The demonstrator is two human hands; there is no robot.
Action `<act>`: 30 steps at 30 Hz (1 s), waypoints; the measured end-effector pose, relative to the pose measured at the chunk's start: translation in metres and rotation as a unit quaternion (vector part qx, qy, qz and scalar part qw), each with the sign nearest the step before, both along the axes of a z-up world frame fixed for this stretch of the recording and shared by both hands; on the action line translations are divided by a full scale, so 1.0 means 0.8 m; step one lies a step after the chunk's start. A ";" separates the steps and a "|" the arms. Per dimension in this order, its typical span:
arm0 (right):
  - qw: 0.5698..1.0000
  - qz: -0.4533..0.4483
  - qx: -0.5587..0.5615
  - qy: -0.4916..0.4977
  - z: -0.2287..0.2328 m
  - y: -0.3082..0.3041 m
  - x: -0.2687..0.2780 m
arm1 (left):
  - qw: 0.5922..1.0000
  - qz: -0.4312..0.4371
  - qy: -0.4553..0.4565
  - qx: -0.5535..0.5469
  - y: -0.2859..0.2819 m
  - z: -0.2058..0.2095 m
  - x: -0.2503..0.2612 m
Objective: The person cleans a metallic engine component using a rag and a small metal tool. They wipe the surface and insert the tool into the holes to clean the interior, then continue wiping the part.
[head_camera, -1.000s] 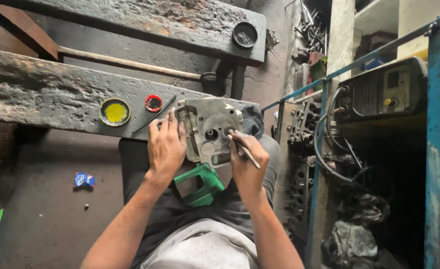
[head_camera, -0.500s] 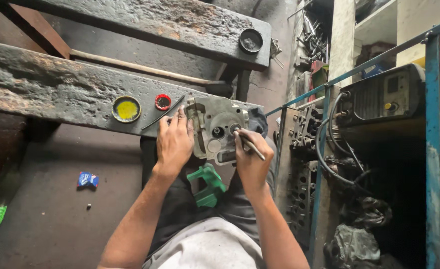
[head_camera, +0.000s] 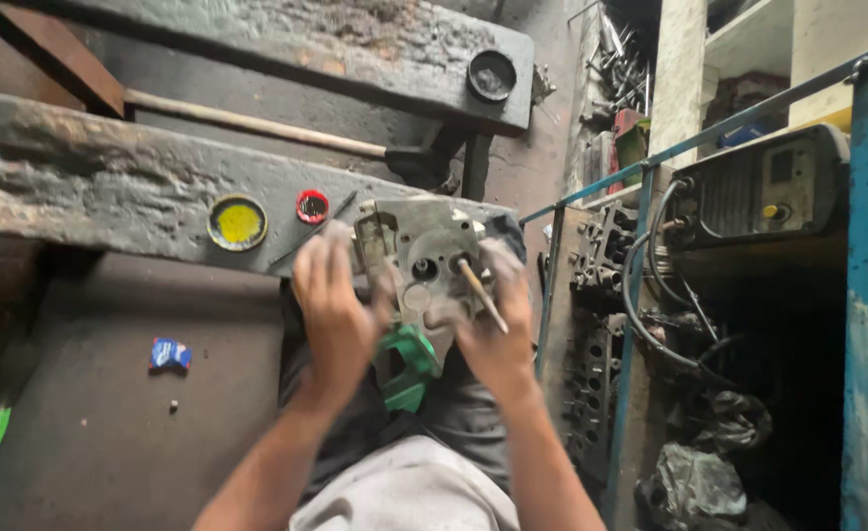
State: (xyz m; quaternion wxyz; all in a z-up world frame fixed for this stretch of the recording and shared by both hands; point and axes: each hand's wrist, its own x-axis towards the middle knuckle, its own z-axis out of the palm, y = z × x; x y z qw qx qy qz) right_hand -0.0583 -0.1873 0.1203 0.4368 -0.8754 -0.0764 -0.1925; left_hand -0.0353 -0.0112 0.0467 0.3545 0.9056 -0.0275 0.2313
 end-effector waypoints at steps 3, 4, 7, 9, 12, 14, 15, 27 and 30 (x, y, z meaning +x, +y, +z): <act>0.869 0.284 0.399 -0.076 0.016 -0.022 0.011 | 0.973 -0.131 -0.093 -0.162 -0.047 0.047 -0.056; 0.879 0.219 0.422 -0.038 0.015 -0.034 0.017 | 0.952 -0.191 -0.087 -0.224 -0.067 0.060 -0.071; 0.905 0.019 0.424 -0.003 -0.010 -0.030 0.036 | 0.865 -0.362 -0.102 -0.331 -0.121 0.081 -0.047; 0.924 -0.034 0.380 0.002 -0.034 -0.002 0.002 | 0.799 -0.441 -0.049 -0.405 -0.131 0.078 -0.001; 0.950 -0.002 0.311 0.014 -0.067 0.031 -0.063 | 0.755 -0.476 0.039 -0.449 -0.128 0.062 0.034; 0.926 0.031 0.377 0.002 -0.083 -0.005 -0.040 | 0.823 -0.458 -0.036 -0.335 -0.123 0.057 0.001; 0.902 0.050 0.429 -0.010 -0.087 -0.025 -0.012 | 0.843 -0.442 -0.066 -0.299 -0.116 0.061 -0.026; 0.712 -0.230 0.655 -0.110 -0.019 0.053 0.012 | 0.838 -0.448 -0.029 -0.311 -0.130 0.062 -0.002; 0.740 -0.190 0.637 -0.100 -0.021 0.034 0.041 | 0.863 -0.427 -0.098 -0.251 -0.109 0.059 -0.068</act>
